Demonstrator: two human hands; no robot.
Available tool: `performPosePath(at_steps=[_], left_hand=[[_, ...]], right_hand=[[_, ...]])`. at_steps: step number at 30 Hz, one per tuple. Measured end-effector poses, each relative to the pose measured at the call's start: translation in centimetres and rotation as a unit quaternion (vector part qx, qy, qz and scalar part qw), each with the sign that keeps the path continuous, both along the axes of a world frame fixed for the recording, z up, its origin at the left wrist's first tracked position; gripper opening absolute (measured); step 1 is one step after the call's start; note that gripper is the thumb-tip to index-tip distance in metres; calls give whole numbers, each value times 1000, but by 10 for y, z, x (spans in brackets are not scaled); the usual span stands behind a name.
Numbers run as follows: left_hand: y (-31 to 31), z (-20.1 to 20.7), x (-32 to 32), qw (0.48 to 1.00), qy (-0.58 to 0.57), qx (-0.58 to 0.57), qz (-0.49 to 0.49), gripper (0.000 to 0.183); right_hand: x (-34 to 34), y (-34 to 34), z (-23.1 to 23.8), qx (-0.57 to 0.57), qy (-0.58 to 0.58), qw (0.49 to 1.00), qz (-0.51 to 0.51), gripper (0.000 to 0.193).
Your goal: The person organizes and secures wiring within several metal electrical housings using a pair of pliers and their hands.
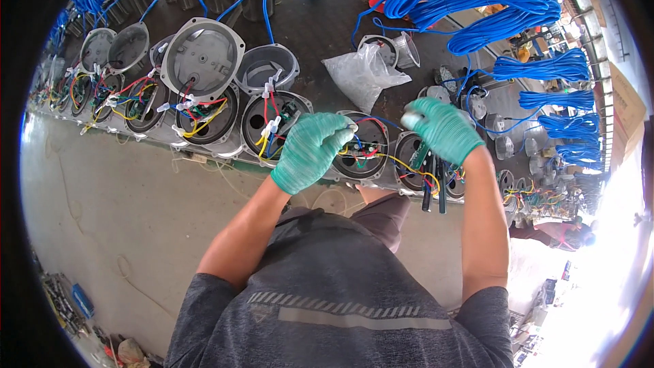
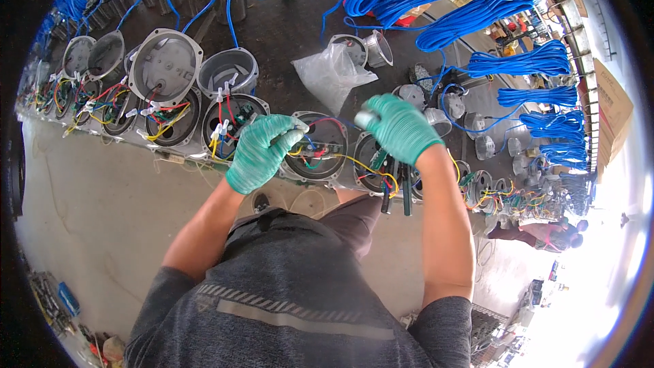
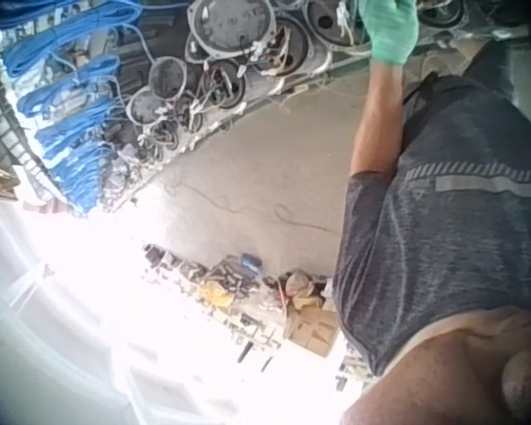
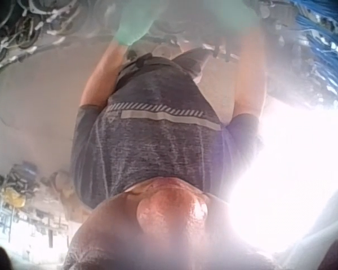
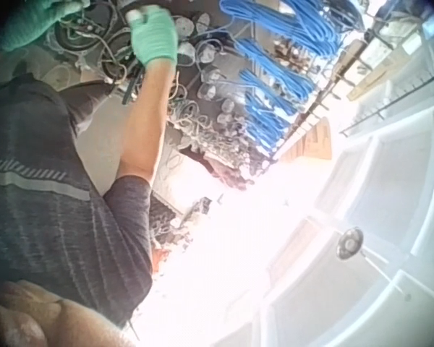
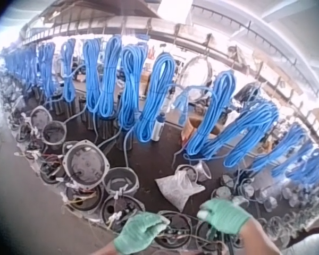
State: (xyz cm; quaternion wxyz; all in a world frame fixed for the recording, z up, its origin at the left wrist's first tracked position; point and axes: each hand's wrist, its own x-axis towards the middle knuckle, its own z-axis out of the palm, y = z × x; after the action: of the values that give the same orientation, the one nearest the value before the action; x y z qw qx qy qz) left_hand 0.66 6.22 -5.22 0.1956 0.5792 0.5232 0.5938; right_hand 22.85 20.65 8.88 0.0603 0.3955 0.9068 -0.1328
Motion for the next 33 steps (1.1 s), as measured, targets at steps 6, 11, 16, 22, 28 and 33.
performPosePath(at_steps=[6,11,16,22,28,33], left_hand=[[2,-6,-1,999,45,-13,-5,14],[2,-3,2,1000,16,19,8,24],[1,4,0,999,-9,-23,-30,30],[-3,12,-7,993,-31,-67,-90,21],[-1,1,-8,997,55,36,-31,15],[1,0,-8,997,57,22,-41,16]], right_hand=[[5,-6,-45,4,25,1000,-5,33],[-31,-28,-19,-58,174,983,18,22],[-49,-43,-11,29,86,967,237,25],[-57,-62,1,97,48,976,190,21],[-52,-64,-12,153,147,961,179,22],[-53,-58,-13,255,109,916,290,22]])
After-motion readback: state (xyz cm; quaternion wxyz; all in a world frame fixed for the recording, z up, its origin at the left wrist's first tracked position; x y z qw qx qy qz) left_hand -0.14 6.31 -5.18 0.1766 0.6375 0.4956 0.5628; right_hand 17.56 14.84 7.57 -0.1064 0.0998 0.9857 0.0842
